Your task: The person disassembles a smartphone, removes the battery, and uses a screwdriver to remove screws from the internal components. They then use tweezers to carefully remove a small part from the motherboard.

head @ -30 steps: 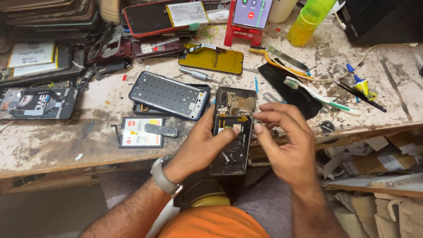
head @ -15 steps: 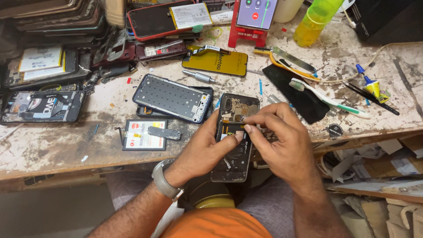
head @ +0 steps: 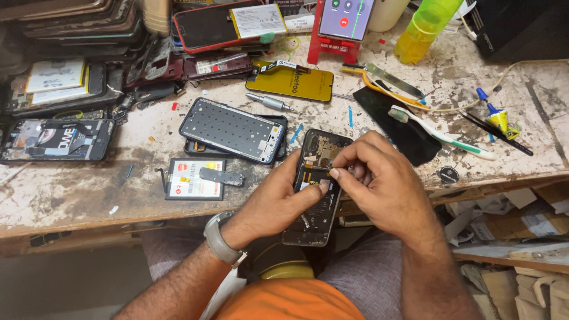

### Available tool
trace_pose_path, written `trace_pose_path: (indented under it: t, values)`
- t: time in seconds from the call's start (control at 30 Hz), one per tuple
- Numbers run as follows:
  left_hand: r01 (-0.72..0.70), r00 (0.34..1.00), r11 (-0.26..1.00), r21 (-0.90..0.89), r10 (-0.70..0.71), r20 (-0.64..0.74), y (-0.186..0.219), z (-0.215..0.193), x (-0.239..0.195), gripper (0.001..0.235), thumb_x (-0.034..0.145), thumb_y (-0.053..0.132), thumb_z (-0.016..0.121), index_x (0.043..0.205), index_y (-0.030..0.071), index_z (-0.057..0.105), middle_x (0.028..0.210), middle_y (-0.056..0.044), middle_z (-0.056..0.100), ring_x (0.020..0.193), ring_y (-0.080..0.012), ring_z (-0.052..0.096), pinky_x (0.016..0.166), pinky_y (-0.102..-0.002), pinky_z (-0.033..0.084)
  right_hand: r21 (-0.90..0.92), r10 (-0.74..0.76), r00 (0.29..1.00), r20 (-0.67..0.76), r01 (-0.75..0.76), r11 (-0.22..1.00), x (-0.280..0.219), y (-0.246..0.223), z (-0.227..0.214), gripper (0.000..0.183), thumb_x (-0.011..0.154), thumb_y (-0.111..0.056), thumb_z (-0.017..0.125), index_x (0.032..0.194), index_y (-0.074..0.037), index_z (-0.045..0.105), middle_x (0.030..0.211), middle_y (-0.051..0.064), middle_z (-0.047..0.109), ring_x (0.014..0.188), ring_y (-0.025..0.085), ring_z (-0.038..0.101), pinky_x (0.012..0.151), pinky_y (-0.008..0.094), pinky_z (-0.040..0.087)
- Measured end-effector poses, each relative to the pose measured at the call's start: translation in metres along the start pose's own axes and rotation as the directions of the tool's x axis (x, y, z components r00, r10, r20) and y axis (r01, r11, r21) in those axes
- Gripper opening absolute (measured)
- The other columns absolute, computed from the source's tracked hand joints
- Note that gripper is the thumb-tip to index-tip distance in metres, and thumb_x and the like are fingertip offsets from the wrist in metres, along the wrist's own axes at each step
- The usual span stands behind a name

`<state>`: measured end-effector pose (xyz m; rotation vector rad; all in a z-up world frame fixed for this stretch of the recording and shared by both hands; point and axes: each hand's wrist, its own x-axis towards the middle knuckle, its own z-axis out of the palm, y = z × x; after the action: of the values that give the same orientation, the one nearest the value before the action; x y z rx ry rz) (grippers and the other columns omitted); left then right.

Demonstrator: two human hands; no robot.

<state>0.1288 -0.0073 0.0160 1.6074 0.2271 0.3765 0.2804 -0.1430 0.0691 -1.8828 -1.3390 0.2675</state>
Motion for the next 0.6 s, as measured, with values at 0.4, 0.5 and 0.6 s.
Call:
trace_pose_path:
  t: [0.4,0.5,0.6]
  values:
    - [-0.008,1.0,0.982,-0.19,0.013,0.023,-0.0078,-0.0002,0.0004,0.047,0.098,0.012,0.065,0.141,0.0,0.05,0.122,-0.006,0.067,0.113,-0.0098,0.061,0.098,-0.029,0.054,0.055,-0.045,0.994,-0.1,0.05,0.997,-0.0087,-0.0022,0.0068,0.014,0.087,-0.008,0.078,0.099,-0.002,0.074,0.092,0.003,0.065,0.072,0.01,0.062,0.063,0.024,0.052]
    - [0.01,1.0,0.988,-0.156,-0.007,0.018,-0.0075,-0.0018,0.0008,0.046,0.097,0.012,0.066,0.139,0.0,0.052,0.12,-0.006,0.067,0.11,-0.0096,0.062,0.096,-0.029,0.054,0.051,-0.041,0.994,-0.105,0.047,0.998,-0.0082,-0.0027,0.0072,0.013,0.087,-0.008,0.078,0.098,-0.002,0.074,0.092,0.003,0.065,0.073,0.01,0.062,0.062,0.025,0.052]
    - [-0.004,1.0,0.99,-0.141,0.008,0.027,-0.0068,-0.0023,0.0002,0.046,0.097,0.012,0.066,0.139,0.0,0.051,0.12,-0.005,0.068,0.11,-0.0091,0.062,0.096,-0.028,0.054,0.044,-0.049,0.996,-0.073,0.053,0.998,-0.0072,-0.0008,0.0051,0.013,0.087,-0.009,0.077,0.098,-0.002,0.073,0.091,0.003,0.065,0.072,0.01,0.063,0.062,0.025,0.052]
